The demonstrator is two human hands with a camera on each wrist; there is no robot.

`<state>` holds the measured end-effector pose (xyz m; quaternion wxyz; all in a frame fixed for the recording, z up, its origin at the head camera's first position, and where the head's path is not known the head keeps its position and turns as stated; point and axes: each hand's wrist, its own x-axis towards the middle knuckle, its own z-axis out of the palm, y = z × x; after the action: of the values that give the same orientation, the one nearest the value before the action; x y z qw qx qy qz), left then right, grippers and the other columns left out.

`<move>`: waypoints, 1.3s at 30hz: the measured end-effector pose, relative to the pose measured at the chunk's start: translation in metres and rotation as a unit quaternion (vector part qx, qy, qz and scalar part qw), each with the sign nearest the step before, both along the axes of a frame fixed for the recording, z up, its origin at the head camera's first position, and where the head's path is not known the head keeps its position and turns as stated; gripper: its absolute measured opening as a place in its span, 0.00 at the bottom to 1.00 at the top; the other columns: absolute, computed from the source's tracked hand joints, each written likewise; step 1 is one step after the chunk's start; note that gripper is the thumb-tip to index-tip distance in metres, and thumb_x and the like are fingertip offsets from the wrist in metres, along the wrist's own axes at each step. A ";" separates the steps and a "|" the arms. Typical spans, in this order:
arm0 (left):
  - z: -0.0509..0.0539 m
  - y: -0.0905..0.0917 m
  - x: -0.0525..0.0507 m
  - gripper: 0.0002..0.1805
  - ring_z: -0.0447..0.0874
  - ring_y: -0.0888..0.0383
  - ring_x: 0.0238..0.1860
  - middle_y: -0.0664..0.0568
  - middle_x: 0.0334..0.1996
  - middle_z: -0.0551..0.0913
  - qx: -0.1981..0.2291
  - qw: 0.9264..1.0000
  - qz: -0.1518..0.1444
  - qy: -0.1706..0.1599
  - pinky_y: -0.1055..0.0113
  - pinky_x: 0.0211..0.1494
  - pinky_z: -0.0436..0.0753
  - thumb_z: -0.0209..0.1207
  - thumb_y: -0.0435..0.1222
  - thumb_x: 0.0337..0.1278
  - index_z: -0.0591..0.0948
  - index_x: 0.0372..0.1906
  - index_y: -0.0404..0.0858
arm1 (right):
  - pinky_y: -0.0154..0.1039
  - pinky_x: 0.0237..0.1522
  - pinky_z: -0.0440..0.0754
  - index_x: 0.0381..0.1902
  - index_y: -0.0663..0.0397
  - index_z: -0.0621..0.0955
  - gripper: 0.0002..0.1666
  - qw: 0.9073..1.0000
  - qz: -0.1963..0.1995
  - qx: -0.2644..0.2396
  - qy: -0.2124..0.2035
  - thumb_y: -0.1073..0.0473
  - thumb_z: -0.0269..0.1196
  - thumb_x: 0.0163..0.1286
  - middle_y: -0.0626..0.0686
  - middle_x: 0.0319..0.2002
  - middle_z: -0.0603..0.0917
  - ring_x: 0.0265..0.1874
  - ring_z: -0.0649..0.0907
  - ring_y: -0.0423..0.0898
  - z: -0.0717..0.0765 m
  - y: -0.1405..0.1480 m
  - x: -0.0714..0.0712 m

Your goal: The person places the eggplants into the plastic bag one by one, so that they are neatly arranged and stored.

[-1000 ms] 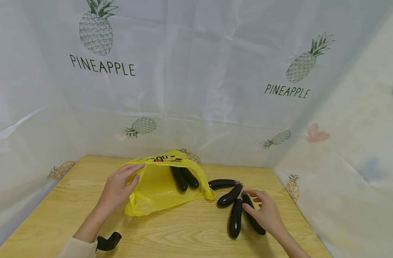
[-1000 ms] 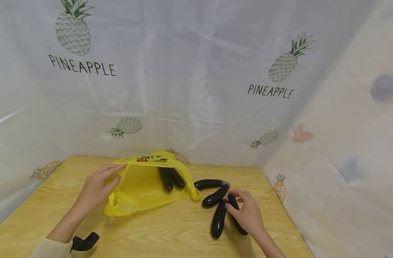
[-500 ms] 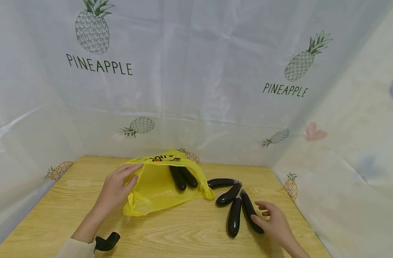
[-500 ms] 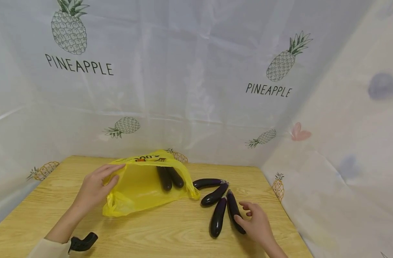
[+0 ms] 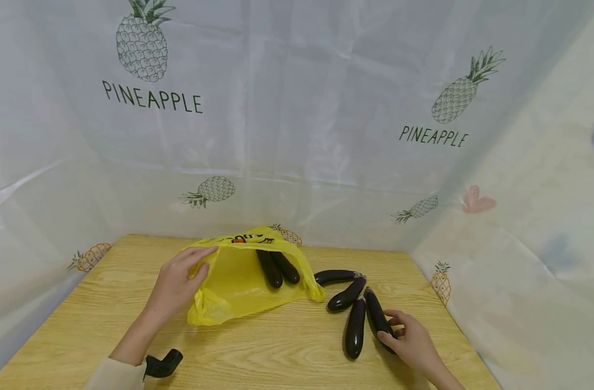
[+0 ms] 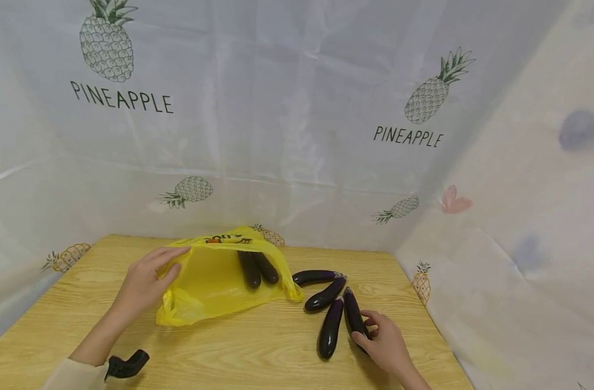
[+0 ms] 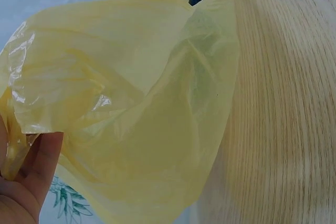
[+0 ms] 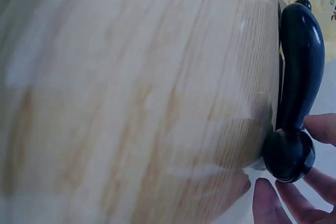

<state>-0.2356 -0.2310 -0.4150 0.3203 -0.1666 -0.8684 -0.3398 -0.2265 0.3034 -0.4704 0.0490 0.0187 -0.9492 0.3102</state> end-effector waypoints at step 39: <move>-0.002 0.001 -0.005 0.24 0.70 0.63 0.28 0.46 0.57 0.87 -0.009 1.000 0.005 -0.002 0.69 0.22 0.69 0.67 0.25 0.67 0.85 0.66 0.40 | 0.42 0.35 0.86 0.67 0.56 0.83 0.34 0.999 0.000 -0.005 -0.051 0.51 0.77 0.66 0.50 0.42 0.90 0.35 0.88 0.47 0.003 0.006 0.002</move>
<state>-0.2409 -0.2303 -0.4173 0.3185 -0.1642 -0.8730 -0.3308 -0.2246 0.3090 -0.4672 0.0009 0.0024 -0.9490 0.3152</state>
